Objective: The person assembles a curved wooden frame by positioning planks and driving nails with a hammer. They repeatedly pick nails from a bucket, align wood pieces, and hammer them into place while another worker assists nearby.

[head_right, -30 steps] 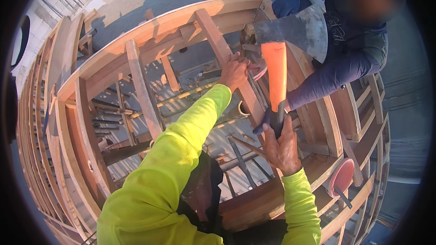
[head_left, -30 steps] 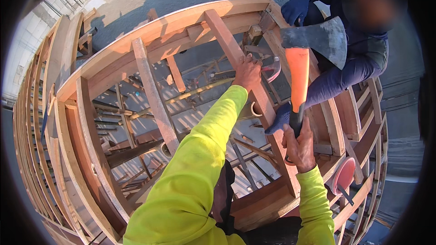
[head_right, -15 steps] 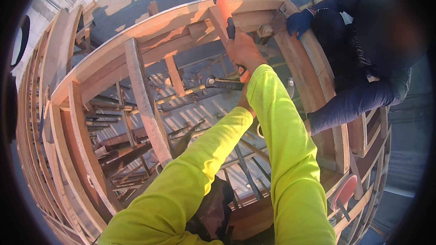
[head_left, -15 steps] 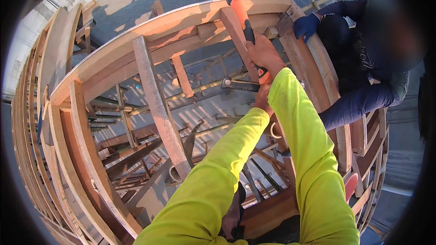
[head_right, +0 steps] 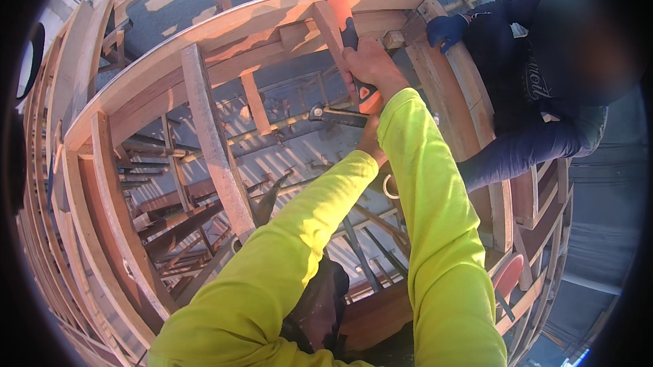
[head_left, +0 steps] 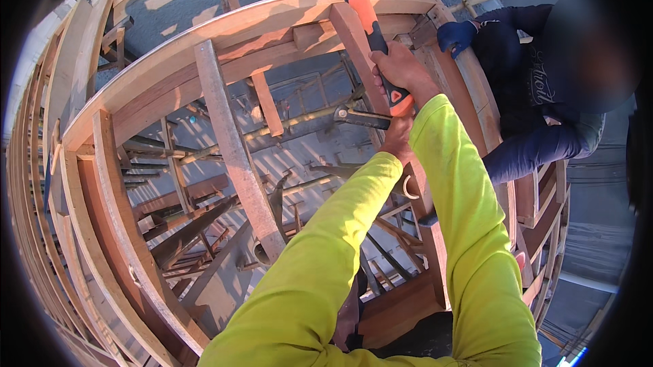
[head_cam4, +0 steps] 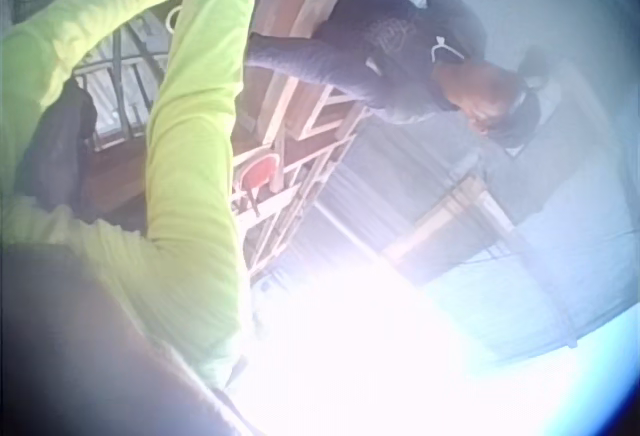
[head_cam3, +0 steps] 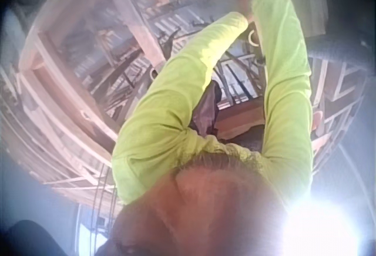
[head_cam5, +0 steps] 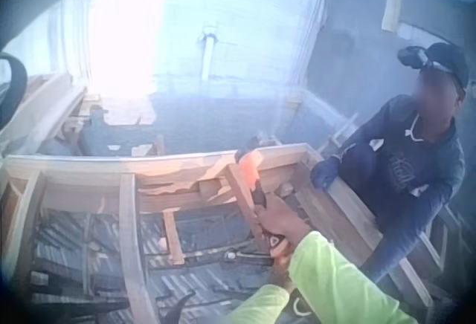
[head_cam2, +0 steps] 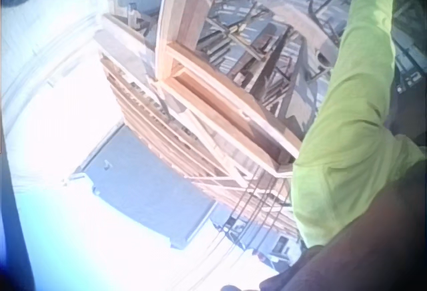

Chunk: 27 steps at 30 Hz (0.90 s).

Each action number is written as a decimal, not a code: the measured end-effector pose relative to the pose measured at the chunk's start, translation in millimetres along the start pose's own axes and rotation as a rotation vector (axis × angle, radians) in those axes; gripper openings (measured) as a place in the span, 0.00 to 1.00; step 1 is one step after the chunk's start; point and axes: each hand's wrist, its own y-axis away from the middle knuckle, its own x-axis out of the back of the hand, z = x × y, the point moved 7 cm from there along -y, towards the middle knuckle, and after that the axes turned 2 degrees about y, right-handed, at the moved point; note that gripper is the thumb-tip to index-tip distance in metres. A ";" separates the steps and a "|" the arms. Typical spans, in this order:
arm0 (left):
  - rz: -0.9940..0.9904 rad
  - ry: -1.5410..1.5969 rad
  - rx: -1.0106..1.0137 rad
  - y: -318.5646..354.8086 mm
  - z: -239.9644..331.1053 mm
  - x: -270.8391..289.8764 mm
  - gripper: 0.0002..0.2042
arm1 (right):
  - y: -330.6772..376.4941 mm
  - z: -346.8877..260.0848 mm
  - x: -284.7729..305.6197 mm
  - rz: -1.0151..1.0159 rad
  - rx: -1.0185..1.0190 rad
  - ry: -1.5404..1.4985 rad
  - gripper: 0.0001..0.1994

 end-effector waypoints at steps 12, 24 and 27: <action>-0.211 -1.303 -0.405 -19.1 6.3 -33.3 0.04 | 287.9 -49.6 77.4 0.490 0.398 -0.635 0.21; 0.344 -0.360 -0.172 43.4 129.5 51.3 0.05 | 720.9 258.1 19.4 0.978 -0.536 -0.412 0.12; 0.422 0.028 0.085 99.7 152.8 26.6 0.06 | 799.2 341.8 -42.2 1.086 -0.686 -0.187 0.12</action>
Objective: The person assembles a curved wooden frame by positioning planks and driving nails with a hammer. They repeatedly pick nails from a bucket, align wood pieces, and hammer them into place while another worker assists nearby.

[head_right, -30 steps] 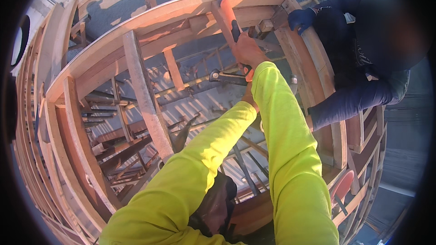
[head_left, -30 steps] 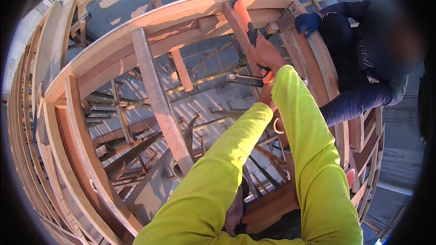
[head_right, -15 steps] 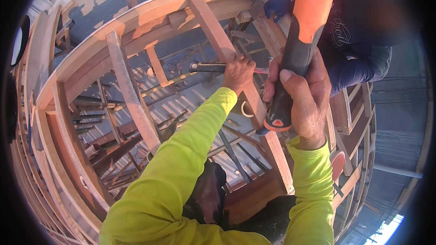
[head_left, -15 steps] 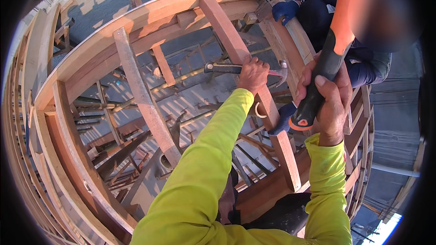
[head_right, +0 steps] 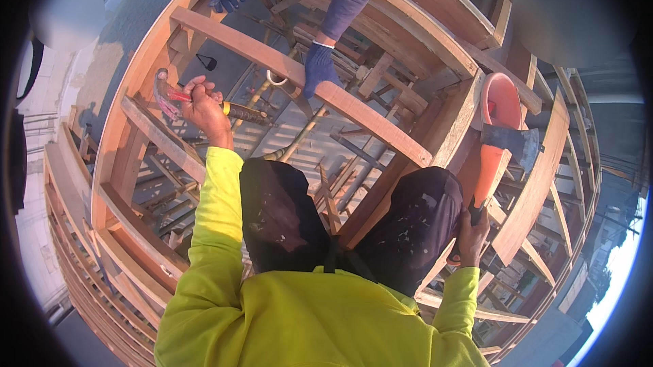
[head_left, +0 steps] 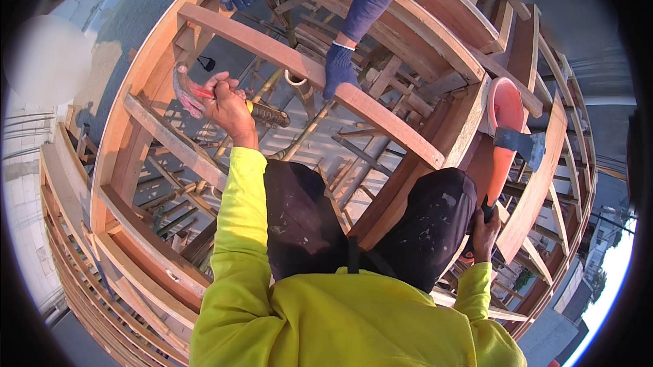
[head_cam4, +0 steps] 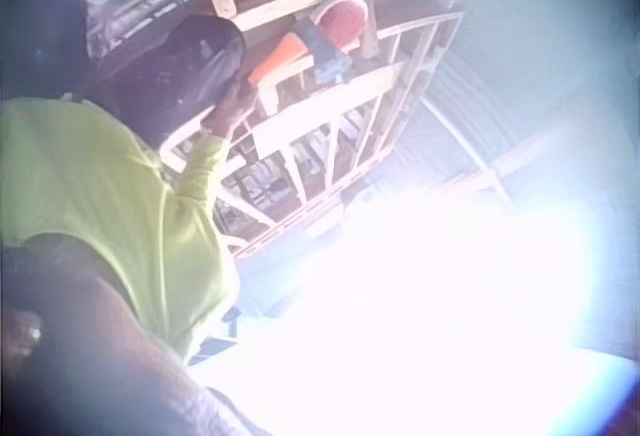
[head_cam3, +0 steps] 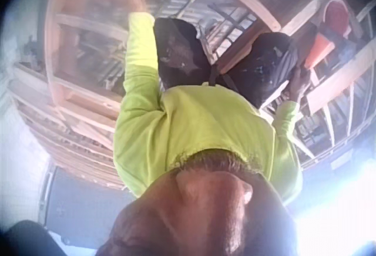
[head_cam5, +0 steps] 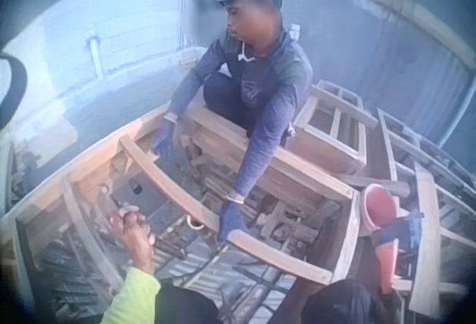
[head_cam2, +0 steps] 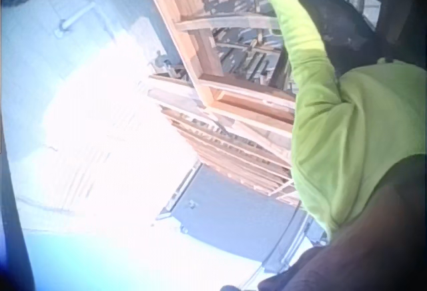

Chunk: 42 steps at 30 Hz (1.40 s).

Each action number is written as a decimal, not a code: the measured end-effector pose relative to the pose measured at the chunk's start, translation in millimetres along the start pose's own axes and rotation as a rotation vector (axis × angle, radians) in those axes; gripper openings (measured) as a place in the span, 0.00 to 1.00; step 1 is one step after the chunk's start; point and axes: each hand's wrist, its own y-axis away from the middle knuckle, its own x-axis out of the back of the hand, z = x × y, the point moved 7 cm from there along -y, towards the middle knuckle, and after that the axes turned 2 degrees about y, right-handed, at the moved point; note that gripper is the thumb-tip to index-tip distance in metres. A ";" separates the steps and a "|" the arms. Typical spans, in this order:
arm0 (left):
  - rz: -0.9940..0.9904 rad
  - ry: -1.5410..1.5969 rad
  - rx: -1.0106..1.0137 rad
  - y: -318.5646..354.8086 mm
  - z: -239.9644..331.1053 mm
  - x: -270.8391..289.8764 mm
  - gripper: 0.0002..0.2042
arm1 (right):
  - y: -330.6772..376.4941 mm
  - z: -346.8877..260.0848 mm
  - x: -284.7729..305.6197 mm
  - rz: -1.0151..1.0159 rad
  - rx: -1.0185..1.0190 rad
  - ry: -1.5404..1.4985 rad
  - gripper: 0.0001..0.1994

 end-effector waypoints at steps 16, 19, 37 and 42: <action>-0.690 -0.552 0.396 313.3 -34.1 -65.0 0.12 | -21.5 216.0 -147.3 -0.327 -0.257 -0.206 0.22; -0.824 -0.585 0.454 346.9 -54.1 -68.7 0.14 | -40.9 211.8 -169.5 -0.266 -0.295 -0.255 0.22; -0.833 -0.644 0.425 374.4 -74.2 -76.1 0.14 | -109.4 292.9 -175.5 0.148 -0.388 0.047 0.19; -0.844 -0.553 0.323 349.1 -68.8 -53.4 0.15 | -88.2 123.2 -31.8 0.384 -0.189 -0.497 0.14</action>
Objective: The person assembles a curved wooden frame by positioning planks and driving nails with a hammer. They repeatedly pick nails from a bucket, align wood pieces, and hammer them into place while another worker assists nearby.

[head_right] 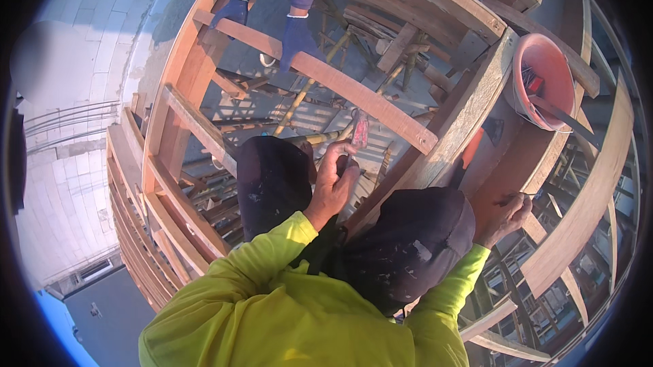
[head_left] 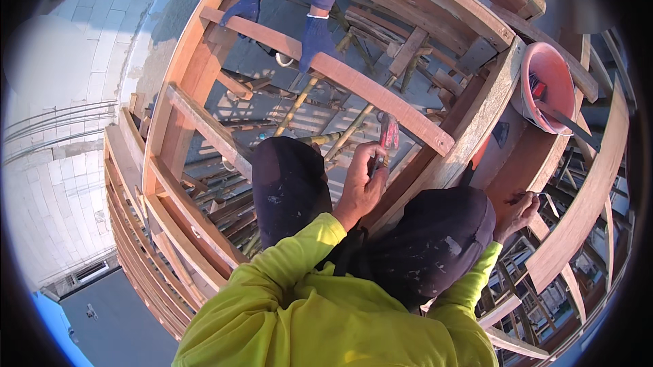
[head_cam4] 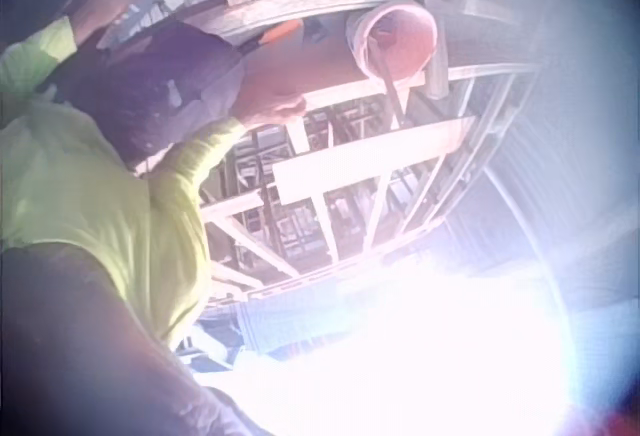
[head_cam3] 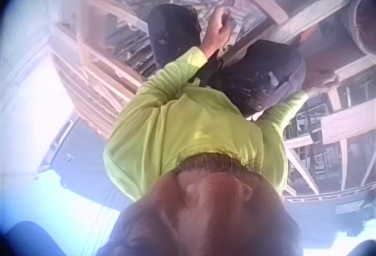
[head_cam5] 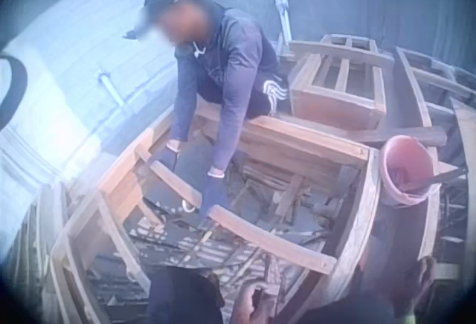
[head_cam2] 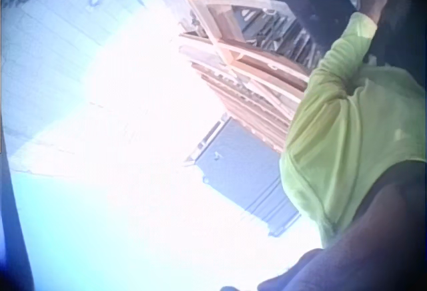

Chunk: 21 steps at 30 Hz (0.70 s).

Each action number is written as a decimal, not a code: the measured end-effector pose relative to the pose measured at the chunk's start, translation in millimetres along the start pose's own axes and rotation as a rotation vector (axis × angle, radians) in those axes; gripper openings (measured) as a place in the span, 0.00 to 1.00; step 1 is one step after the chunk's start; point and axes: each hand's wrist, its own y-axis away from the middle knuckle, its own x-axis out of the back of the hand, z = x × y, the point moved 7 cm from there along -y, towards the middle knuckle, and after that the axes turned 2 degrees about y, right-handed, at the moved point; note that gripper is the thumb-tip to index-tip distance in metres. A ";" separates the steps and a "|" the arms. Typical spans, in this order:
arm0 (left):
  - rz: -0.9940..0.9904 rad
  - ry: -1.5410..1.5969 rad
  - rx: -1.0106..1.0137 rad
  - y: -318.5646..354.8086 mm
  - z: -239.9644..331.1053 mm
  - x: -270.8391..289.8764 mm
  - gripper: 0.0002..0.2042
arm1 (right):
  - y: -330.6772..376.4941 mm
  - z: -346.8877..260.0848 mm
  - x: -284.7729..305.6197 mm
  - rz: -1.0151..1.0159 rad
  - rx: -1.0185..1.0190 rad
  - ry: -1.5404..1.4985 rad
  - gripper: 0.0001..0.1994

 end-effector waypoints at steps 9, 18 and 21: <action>0.002 0.593 -0.137 -1.0 85.4 -3.7 0.08 | 182.6 -244.5 -98.6 -0.972 0.284 0.157 0.04; 0.443 0.637 -0.225 2.9 69.6 98.6 0.06 | 282.7 -236.2 -183.9 -1.264 0.365 0.223 0.25; 0.462 0.691 -0.273 -12.6 55.1 118.1 0.07 | 293.5 -204.4 -203.4 -1.382 0.227 0.195 0.26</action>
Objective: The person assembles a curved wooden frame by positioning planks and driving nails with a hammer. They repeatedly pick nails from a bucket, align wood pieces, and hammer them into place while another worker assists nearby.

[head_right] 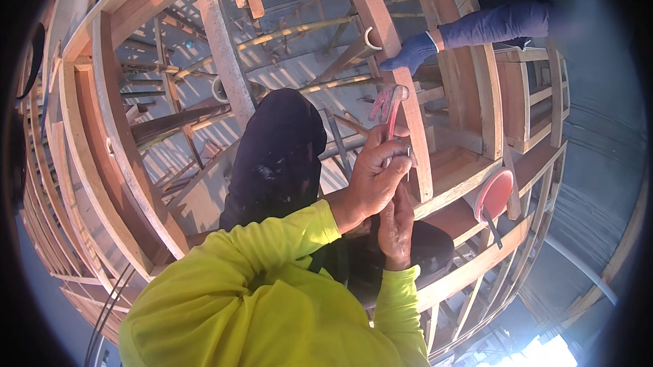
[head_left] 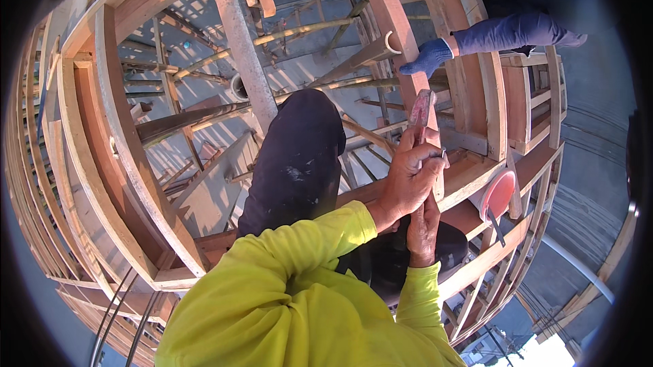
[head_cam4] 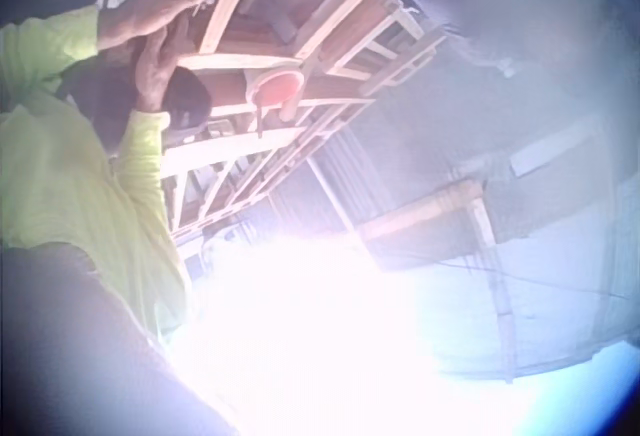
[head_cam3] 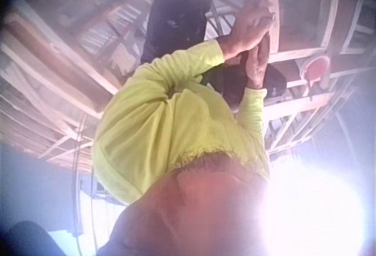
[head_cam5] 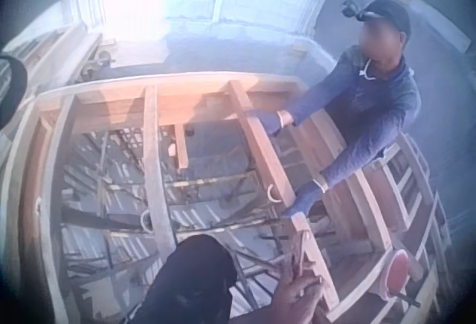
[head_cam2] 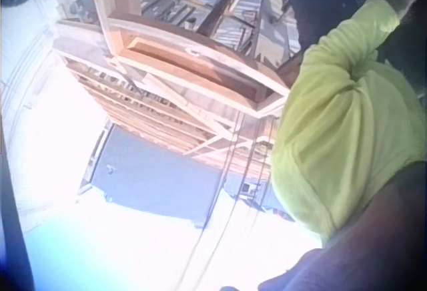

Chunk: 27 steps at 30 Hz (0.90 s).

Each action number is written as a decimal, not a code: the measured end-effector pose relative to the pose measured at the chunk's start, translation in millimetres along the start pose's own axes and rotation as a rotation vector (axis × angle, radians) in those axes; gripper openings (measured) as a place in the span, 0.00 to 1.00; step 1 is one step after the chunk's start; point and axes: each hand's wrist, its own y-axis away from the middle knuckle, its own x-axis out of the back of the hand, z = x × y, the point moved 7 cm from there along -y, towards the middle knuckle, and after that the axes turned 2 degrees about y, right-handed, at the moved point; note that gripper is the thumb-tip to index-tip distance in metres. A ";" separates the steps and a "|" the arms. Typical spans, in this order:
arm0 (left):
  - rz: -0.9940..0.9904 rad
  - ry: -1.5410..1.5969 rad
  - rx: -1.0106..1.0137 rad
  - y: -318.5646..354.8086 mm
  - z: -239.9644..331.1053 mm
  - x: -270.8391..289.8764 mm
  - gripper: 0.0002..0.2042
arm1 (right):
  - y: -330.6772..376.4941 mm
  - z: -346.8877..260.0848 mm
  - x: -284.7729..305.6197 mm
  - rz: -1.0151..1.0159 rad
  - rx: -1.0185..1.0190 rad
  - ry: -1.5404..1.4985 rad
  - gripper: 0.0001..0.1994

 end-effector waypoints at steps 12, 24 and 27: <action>1.120 0.472 0.206 -139.5 -128.2 144.9 0.03 | -51.1 -29.9 -2.7 0.158 -0.033 0.069 0.12; 0.973 0.418 0.154 -176.0 -173.8 133.3 0.02 | -101.0 -51.7 4.8 0.029 0.043 0.513 0.14; 0.972 0.480 0.157 -172.8 -174.5 127.2 0.02 | -123.4 -63.2 7.1 -0.073 0.110 0.695 0.15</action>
